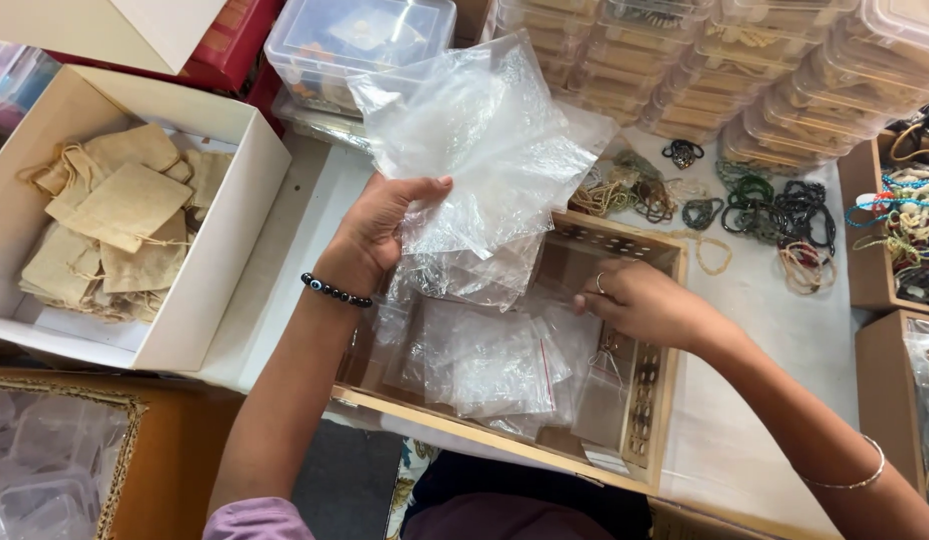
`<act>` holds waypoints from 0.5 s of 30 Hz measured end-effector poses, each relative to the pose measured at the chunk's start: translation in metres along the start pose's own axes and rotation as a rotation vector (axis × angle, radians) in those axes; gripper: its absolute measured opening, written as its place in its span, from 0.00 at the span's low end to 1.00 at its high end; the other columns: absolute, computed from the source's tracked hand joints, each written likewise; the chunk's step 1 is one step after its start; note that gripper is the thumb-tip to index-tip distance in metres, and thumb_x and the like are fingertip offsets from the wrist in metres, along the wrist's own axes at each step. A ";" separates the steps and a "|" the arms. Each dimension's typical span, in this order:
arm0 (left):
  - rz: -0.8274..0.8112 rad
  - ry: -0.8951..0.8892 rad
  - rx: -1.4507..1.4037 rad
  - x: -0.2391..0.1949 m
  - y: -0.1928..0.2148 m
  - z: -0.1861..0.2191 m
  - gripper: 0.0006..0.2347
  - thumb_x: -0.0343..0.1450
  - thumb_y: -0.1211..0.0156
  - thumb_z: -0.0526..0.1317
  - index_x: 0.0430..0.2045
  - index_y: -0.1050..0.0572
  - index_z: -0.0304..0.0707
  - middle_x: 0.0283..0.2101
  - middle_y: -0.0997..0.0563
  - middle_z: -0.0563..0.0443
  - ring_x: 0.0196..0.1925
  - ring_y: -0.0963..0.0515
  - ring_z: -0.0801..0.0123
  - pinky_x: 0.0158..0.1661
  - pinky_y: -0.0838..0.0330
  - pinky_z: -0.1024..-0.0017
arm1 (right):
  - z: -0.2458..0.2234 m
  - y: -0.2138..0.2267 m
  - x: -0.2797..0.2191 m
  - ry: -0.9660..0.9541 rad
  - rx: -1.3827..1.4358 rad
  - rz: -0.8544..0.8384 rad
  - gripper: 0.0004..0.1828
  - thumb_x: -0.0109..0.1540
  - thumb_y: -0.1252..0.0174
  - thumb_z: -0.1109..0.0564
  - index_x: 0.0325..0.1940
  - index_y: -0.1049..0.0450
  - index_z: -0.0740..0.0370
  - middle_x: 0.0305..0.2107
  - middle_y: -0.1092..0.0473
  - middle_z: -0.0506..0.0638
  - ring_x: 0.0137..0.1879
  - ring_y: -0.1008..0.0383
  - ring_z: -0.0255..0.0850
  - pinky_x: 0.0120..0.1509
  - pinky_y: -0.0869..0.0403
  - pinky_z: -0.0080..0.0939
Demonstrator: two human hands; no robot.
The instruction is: Sorting and packaging various necklaces, bracelets, and beads into plastic bags and containers.
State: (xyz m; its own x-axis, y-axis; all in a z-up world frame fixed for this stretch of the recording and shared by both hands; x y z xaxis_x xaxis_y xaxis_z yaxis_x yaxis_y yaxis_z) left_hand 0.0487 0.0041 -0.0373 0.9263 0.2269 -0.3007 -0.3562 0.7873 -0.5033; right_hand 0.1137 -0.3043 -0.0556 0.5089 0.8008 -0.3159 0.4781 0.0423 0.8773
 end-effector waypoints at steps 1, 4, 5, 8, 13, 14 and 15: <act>0.001 -0.003 -0.001 0.001 0.001 -0.001 0.28 0.63 0.33 0.28 0.60 0.34 0.29 0.50 0.21 0.42 0.52 0.18 0.59 0.53 0.20 0.62 | 0.003 -0.005 0.005 0.002 -0.002 0.001 0.16 0.67 0.45 0.46 0.47 0.21 0.59 0.41 0.25 0.56 0.51 0.24 0.51 0.59 0.26 0.49; 0.002 -0.012 0.014 0.003 0.001 -0.003 0.30 0.62 0.33 0.28 0.60 0.35 0.31 0.51 0.21 0.43 0.53 0.19 0.60 0.53 0.19 0.62 | 0.004 -0.016 0.020 0.081 0.107 0.144 0.14 0.64 0.44 0.52 0.50 0.23 0.60 0.42 0.25 0.56 0.51 0.24 0.53 0.56 0.27 0.51; 0.003 -0.008 0.020 0.004 0.002 -0.003 0.30 0.62 0.33 0.28 0.61 0.35 0.31 0.51 0.21 0.42 0.53 0.19 0.59 0.52 0.19 0.63 | 0.002 -0.020 0.027 0.072 0.108 0.197 0.18 0.59 0.40 0.53 0.51 0.24 0.62 0.42 0.26 0.59 0.50 0.25 0.55 0.55 0.27 0.52; 0.024 -0.011 0.043 0.006 0.007 -0.005 0.30 0.62 0.32 0.29 0.61 0.36 0.31 0.51 0.21 0.42 0.53 0.19 0.60 0.53 0.20 0.63 | -0.009 -0.028 0.042 -0.016 0.081 0.192 0.25 0.53 0.32 0.52 0.53 0.25 0.63 0.43 0.27 0.62 0.50 0.26 0.58 0.55 0.28 0.54; 0.071 0.011 0.058 0.006 0.009 -0.006 0.30 0.62 0.32 0.29 0.61 0.36 0.31 0.51 0.21 0.42 0.53 0.19 0.60 0.54 0.21 0.63 | -0.017 -0.023 0.034 -0.233 0.042 -0.132 0.22 0.54 0.31 0.47 0.49 0.21 0.60 0.41 0.21 0.59 0.50 0.21 0.53 0.58 0.26 0.50; 0.054 0.003 0.043 0.005 0.008 -0.006 0.30 0.62 0.32 0.29 0.61 0.36 0.30 0.51 0.21 0.42 0.53 0.19 0.60 0.54 0.21 0.63 | -0.019 -0.019 0.029 -0.195 0.095 -0.135 0.19 0.54 0.31 0.48 0.45 0.19 0.60 0.41 0.20 0.59 0.49 0.20 0.50 0.57 0.25 0.48; 0.036 -0.005 0.027 0.006 0.007 -0.005 0.30 0.62 0.32 0.29 0.61 0.36 0.29 0.51 0.21 0.41 0.53 0.19 0.59 0.54 0.21 0.62 | -0.020 -0.014 0.023 -0.158 0.147 -0.137 0.16 0.54 0.32 0.49 0.42 0.18 0.59 0.40 0.20 0.58 0.48 0.19 0.48 0.56 0.24 0.46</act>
State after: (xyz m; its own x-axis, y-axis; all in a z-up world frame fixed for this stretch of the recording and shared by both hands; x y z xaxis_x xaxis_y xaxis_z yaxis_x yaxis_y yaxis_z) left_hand 0.0513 0.0076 -0.0467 0.9134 0.2582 -0.3146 -0.3863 0.7936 -0.4701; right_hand 0.1046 -0.2747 -0.0675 0.5320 0.6898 -0.4910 0.6432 0.0479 0.7642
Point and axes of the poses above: each hand's wrist, its own x-axis towards the middle knuckle, its own y-axis out of the back of the hand, z = x × y, the point moved 4 cm from there along x, towards the middle knuckle
